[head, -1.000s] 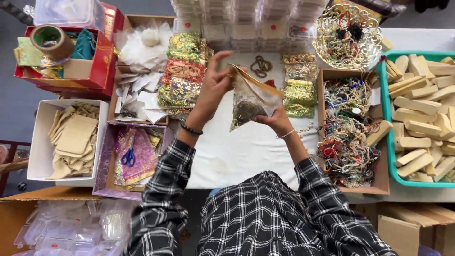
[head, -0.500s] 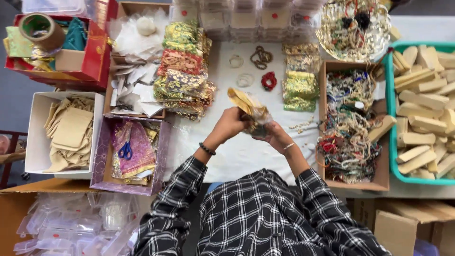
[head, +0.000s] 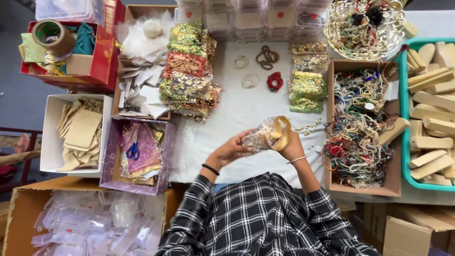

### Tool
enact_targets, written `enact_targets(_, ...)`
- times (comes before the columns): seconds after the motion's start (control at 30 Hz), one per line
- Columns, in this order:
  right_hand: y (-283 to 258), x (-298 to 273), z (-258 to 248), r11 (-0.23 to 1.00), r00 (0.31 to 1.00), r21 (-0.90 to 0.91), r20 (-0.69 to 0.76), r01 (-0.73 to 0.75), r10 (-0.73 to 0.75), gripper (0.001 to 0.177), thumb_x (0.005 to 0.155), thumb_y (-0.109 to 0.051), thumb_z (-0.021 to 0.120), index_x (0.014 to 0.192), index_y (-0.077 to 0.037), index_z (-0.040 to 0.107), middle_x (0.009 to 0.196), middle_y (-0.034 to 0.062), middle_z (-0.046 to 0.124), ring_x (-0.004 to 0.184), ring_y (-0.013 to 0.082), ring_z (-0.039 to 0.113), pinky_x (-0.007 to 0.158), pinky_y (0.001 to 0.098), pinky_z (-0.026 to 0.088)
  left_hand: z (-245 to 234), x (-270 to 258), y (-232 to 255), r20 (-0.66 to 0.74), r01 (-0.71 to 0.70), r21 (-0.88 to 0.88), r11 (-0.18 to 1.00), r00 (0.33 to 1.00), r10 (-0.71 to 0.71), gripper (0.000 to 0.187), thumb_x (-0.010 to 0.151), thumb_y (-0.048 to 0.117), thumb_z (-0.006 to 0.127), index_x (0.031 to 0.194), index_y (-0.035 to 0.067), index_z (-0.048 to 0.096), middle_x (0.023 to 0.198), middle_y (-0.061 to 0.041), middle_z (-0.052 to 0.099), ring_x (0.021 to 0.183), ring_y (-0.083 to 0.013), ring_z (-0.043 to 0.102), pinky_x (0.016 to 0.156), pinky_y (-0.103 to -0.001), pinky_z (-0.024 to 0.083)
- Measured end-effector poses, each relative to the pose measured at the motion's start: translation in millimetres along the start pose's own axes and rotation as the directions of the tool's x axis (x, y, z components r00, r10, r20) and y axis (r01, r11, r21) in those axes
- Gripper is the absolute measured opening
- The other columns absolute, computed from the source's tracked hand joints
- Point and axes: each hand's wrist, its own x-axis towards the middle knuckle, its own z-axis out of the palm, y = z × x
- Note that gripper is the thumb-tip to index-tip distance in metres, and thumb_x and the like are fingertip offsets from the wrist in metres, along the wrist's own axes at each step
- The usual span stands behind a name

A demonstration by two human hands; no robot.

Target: The person organizes various jewelry items including necklaces, bracelets, and decorative pouches into different containers and onto a workspace, handling them by hand one at a time.

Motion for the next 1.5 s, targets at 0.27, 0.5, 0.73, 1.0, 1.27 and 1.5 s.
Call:
enact_targets(0.27,-64.5,24.6,-52.8,0.645,0.767,0.422,0.424,-0.637,0.481,0.054,0.065,-0.015,0.096,0.112,-0.001,0.075,0.097,0.0063,0.077,0.083,0.0141,0.068,0.072,0.0319,0.056,10.2,3.3,-23.4,-0.097,-0.029,-0.117,0.993,0.995,0.018,0.081,0.083,0.010,0.082,0.152,0.006,0.041,0.133,-0.007,0.064,0.121,-0.0202,0.065,0.106,-0.040,0.055)
enact_targets(0.5,-59.3,16.2,-64.1,0.395,0.768,0.662,0.503,-0.637,0.396,0.058,0.062,-0.015,0.092,0.115,-0.009,0.070,0.098,0.0019,0.077,0.088,0.0125,0.072,0.073,0.0325,0.062,5.8,12.0,-21.5,-0.162,-0.107,0.160,0.981,0.978,0.133,0.077,0.087,0.014,0.081,0.153,0.007,0.043,0.130,-0.009,0.065,0.119,-0.0192,0.063,0.105,-0.038,0.052)
enact_targets(0.73,43.3,-47.5,33.7,0.579,0.502,-0.017,0.479,-0.815,0.720,0.043,0.081,-0.026,0.091,0.114,-0.005,0.075,0.097,0.0113,0.078,0.084,0.0201,0.074,0.076,0.0301,0.058,-84.1,35.9,-90.6,-0.620,0.269,-0.124,0.955,0.730,-0.286,0.059,0.096,0.048,0.055,0.144,0.015,0.050,0.131,-0.003,0.063,0.112,-0.0214,0.063,0.092,-0.044,0.052)
enact_targets(1.0,77.4,-25.1,55.2,0.581,0.683,0.452,0.093,-0.677,0.724,0.046,0.083,-0.026,0.086,0.122,-0.005,0.072,0.101,0.0072,0.078,0.090,0.0157,0.073,0.077,0.0255,0.058,-83.1,53.4,-65.3,-0.708,0.330,0.543,0.772,0.675,0.209,0.057,0.091,0.055,0.076,0.082,-0.002,0.075,0.065,-0.001,0.062,0.059,-0.0133,0.056,0.057,-0.033,0.047)
enact_targets(1.27,82.7,62.0,69.4,0.563,0.666,0.430,0.134,-0.706,0.734,0.038,0.080,-0.017,0.088,0.111,-0.001,0.074,0.091,0.0094,0.078,0.082,0.0154,0.072,0.077,0.0278,0.058,-78.9,81.2,-17.4,-0.642,0.187,0.576,0.796,0.706,0.298,0.033,0.086,0.035,0.079,0.099,0.005,0.078,0.086,0.001,0.076,0.077,-0.0064,0.065,0.071,-0.027,0.051)
enact_targets(1.5,13.8,93.4,-44.4,0.586,0.853,0.652,0.190,-0.480,0.486,0.015,0.086,-0.013,0.079,0.100,-0.014,0.078,0.098,0.0021,0.077,0.090,0.0108,0.070,0.088,0.0290,0.057,-60.6,66.7,63.9,-0.289,-0.165,0.779,0.605,0.761,0.580,0.013,0.093,0.014,0.079,0.102,0.004,0.079,0.097,-0.005,0.078,0.086,-0.0126,0.062,0.078,-0.031,0.049)
